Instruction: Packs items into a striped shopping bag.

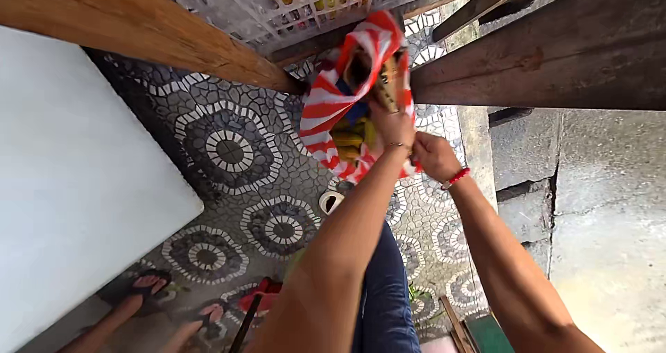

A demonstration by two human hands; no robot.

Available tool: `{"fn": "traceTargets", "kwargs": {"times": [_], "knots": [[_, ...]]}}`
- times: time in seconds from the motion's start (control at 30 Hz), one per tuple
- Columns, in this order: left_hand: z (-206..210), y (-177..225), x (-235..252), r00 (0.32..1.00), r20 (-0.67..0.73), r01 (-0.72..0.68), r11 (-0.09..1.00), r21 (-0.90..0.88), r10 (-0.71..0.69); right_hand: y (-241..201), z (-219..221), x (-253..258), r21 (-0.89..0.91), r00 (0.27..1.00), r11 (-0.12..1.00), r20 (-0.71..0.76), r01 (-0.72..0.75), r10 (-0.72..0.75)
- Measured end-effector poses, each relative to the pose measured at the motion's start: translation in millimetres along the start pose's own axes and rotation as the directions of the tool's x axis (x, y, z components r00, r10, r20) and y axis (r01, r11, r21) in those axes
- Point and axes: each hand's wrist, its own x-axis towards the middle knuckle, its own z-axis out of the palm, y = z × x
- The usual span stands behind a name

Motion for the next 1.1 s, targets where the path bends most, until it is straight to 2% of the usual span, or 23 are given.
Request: {"fn": "traceTargets", "kwargs": {"times": [0.1,0.17,0.27,0.33,0.4,0.47,0.53,0.57,0.63,0.67,0.73,0.8,0.83,0.87,0.93,0.97,1.0,1.03,1.1], "knots": [[41,22,1,0.988,0.045,0.132,0.965,0.227,-0.145,16,-24,7,0.097,0.983,0.982,-0.076,-0.161,0.169],[50,35,-7,0.965,0.121,0.204,0.958,0.202,-0.231,13,-44,5,0.055,0.937,0.947,-0.133,-0.318,0.323],[38,41,-15,0.935,0.283,0.200,0.977,0.069,-0.211,-12,-66,-2,-0.063,0.846,0.858,-0.222,-0.509,0.485],[20,39,-12,0.885,0.438,0.166,0.986,0.024,-0.160,-46,-64,-14,-0.107,0.843,0.876,-0.348,-0.470,0.410],[-1,35,0,0.813,0.580,0.066,0.998,-0.010,-0.048,-69,-43,-20,-0.175,0.885,0.950,-0.438,-0.259,0.161],[-20,31,17,0.750,0.660,-0.019,0.999,-0.037,0.039,-72,-17,-9,-0.246,0.887,0.969,-0.442,0.022,-0.132],[-39,24,35,0.763,0.641,-0.157,0.986,0.061,0.082,-64,4,16,-0.284,0.891,0.946,-0.372,0.157,-0.260],[-52,27,43,0.789,0.612,-0.216,0.956,0.200,0.050,-59,8,30,-0.325,0.913,0.930,-0.304,0.171,-0.274],[-89,47,48,0.822,0.569,-0.279,0.848,0.450,-0.032,-53,4,56,-0.433,0.978,0.895,-0.114,0.108,-0.173],[-108,60,43,0.827,0.560,-0.287,0.819,0.497,-0.050,-52,0,65,-0.489,0.996,0.871,-0.048,0.045,-0.079],[-142,84,25,0.835,0.550,-0.348,0.774,0.528,0.000,-57,-9,78,-0.527,0.998,0.848,-0.037,-0.064,0.053],[-162,97,2,0.883,0.424,-0.428,0.720,0.545,0.204,-67,-15,78,-0.530,0.993,0.840,-0.074,-0.113,0.087],[-165,95,0,0.875,0.346,-0.482,0.682,0.551,0.338,-70,-14,76,-0.518,0.993,0.849,-0.100,-0.105,0.061],[-165,93,4,0.860,0.324,-0.511,0.658,0.553,0.395,-72,-12,73,-0.501,0.991,0.861,-0.136,-0.083,0.017],[-156,89,23,0.851,0.402,-0.520,0.645,0.560,0.337,-69,-7,65,-0.524,0.946,0.851,-0.272,0.010,-0.179],[-149,90,31,0.841,0.461,-0.525,0.636,0.566,0.284,-68,-7,62,-0.554,0.892,0.831,-0.348,0.054,-0.290],[-142,93,37,0.824,0.516,-0.534,0.629,0.565,0.236,-69,-10,60,-0.567,0.848,0.823,-0.412,0.048,-0.333],[-136,98,39,0.810,0.553,-0.532,0.644,0.550,0.196,-71,-13,60,-0.543,0.834,0.839,-0.461,0.005,-0.303],[-131,105,41,0.803,0.565,-0.489,0.752,0.442,0.190,-69,-17,65,-0.443,0.827,0.889,-0.539,-0.117,-0.159]]}}
